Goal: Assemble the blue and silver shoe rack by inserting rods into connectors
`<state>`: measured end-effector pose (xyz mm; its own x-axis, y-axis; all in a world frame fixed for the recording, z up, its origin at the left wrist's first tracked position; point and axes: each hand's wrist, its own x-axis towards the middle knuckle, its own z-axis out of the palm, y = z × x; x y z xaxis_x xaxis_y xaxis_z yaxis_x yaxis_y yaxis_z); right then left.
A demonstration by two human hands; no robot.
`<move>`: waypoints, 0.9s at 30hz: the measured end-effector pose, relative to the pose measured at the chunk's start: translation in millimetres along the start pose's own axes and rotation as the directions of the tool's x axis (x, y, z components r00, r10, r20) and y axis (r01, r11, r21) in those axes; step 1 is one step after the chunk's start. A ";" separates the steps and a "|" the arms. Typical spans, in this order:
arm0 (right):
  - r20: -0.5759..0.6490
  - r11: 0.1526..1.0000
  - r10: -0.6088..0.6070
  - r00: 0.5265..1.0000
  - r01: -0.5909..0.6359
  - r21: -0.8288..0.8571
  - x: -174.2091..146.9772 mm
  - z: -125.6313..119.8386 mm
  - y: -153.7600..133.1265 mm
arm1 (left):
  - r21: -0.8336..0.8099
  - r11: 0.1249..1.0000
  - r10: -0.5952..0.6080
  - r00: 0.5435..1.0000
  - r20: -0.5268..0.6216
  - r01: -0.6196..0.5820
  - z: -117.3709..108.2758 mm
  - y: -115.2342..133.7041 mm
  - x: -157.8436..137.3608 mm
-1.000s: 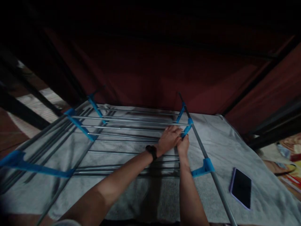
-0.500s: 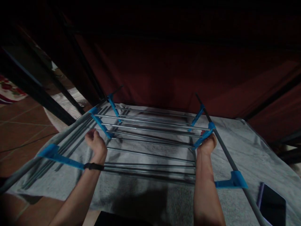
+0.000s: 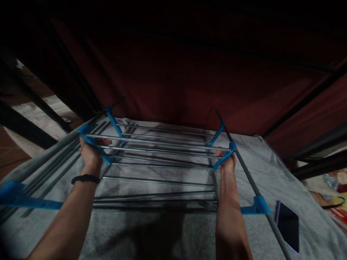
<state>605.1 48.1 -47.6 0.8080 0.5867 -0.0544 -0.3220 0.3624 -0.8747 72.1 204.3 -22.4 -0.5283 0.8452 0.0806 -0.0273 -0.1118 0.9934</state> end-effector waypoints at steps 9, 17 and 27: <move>0.019 0.983 -0.009 1.000 0.012 -0.181 -12.1 4.2 -2.4 | -0.036 0.997 -0.070 0.993 -0.091 0.067 8.0 -2.3 7.2; -0.031 0.976 -0.017 0.999 0.010 -0.219 -14.3 11.7 -3.0 | -0.076 0.993 -0.103 0.981 -0.162 0.092 12.7 -0.1 13.3; -0.031 0.977 -0.065 0.997 0.057 -0.206 -11.0 9.3 2.2 | -0.029 0.994 -0.106 0.969 -0.222 0.102 22.1 13.9 1.9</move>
<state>590.9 49.1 -44.4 0.8420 0.5393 -0.0123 -0.1664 0.2381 -0.9569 89.4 216.0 -6.6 -0.6975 0.7151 -0.0449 -0.1052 -0.0402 0.9936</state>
